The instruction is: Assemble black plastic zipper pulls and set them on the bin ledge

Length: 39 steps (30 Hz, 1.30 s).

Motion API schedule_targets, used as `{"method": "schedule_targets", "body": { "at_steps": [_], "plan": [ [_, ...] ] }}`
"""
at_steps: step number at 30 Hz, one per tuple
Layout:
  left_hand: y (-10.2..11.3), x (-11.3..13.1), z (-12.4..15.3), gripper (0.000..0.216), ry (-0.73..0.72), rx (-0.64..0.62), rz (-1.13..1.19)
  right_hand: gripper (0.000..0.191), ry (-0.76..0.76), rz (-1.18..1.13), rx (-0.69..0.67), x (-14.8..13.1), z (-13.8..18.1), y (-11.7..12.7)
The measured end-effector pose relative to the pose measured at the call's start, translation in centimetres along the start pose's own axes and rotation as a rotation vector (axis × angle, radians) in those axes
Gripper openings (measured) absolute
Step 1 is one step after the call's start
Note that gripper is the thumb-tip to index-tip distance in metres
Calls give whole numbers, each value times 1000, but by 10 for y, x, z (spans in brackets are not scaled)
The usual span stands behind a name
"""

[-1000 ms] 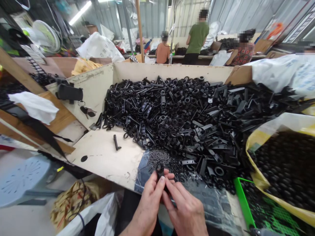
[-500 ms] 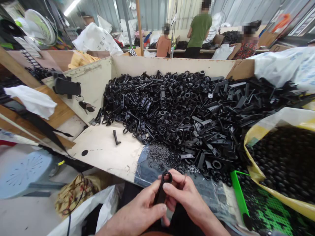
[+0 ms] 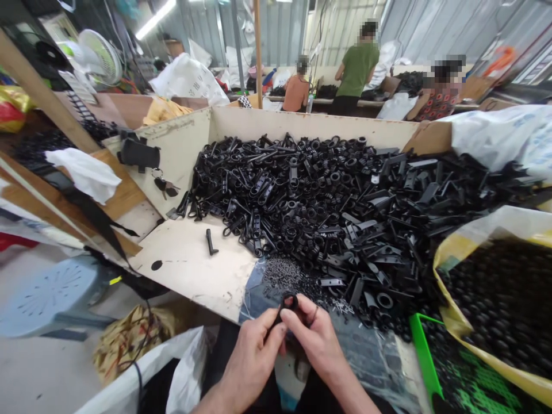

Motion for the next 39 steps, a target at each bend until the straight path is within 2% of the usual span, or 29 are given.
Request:
{"method": "schedule_targets", "body": {
  "at_steps": [1, 3, 4, 5, 7, 8, 9, 11, 13, 15, 18, 20, 22, 25, 27, 28, 30, 32, 34, 36, 38, 39],
  "plan": [
    [-2, -4, -1, 28, 30, 3, 127, 36, 11, -15, -14, -1, -4, -5],
    [8, -7, -6, 30, 39, 89, 384, 41, 80, -18, -10, -6, -9, -14],
    [19, -6, -8, 31, 18, 156, 445, 43, 134, 7, 5, -11, -11, -18],
    [35, -2, -11, 32, -16, 233, 408, 42, 198, 55, 22, -16, -13, -23],
    [76, 7, -17, 37, -73, 376, 119, 36, 317, 196, 37, -27, -16, -35],
    [101, 15, -19, 38, -96, 457, -160, 32, 360, 276, 35, -32, -19, -42],
    [126, 18, -23, 33, -98, 517, -277, 30, 389, 370, 16, -36, -24, -51],
    [177, 18, -30, 18, -104, 635, -410, 27, 419, 567, -52, -43, -40, -73],
    [220, 13, -39, 16, -90, 731, -517, 23, 411, 727, -135, -47, -64, -99],
    [247, 6, -47, 21, -87, 781, -599, 20, 393, 789, -152, -52, -92, -125],
    [259, 3, -56, 17, -146, 788, -689, 19, 325, 898, -148, -54, -131, -165],
    [259, 3, -59, 18, -185, 787, -723, 24, 257, 970, -169, -50, -150, -185],
    [260, 5, -59, 21, -210, 838, -753, 25, 214, 1020, -181, -47, -163, -191],
    [259, 8, -53, 40, -236, 973, -770, 20, 197, 1052, -123, -50, -161, -169],
    [246, 8, -48, 49, -269, 1001, -647, 14, 222, 1057, -73, -55, -142, -145],
    [235, 5, -49, 53, -263, 959, -512, 13, 246, 1057, -57, -58, -128, -133],
    [198, -12, -60, 63, -141, 739, -117, 12, 303, 1057, -55, -62, -95, -115],
    [142, -25, -69, 74, 26, 463, 191, 10, 370, 1057, -98, -61, -63, -101],
    [91, -27, -69, 68, 127, 260, 412, 11, 418, 1049, -147, -59, -40, -86],
    [60, -32, -64, 64, 213, 172, 533, 9, 434, 1055, -110, -59, -30, -58],
    [45, -39, -59, 62, 266, 143, 562, 12, 413, 1110, 61, -64, -33, -14],
    [41, -41, -56, 62, 276, 131, 555, 16, 393, 1134, 105, -64, -37, 4]
  ]
}}
Point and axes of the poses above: each hand's wrist, its own z-axis away from the middle knuckle, its own y-axis out of the back of the hand, x = y × z, the point moved 10 cm from there along -z, towards the middle knuckle, and after that the axes turned 2 degrees about x, right-handed, at the moved point
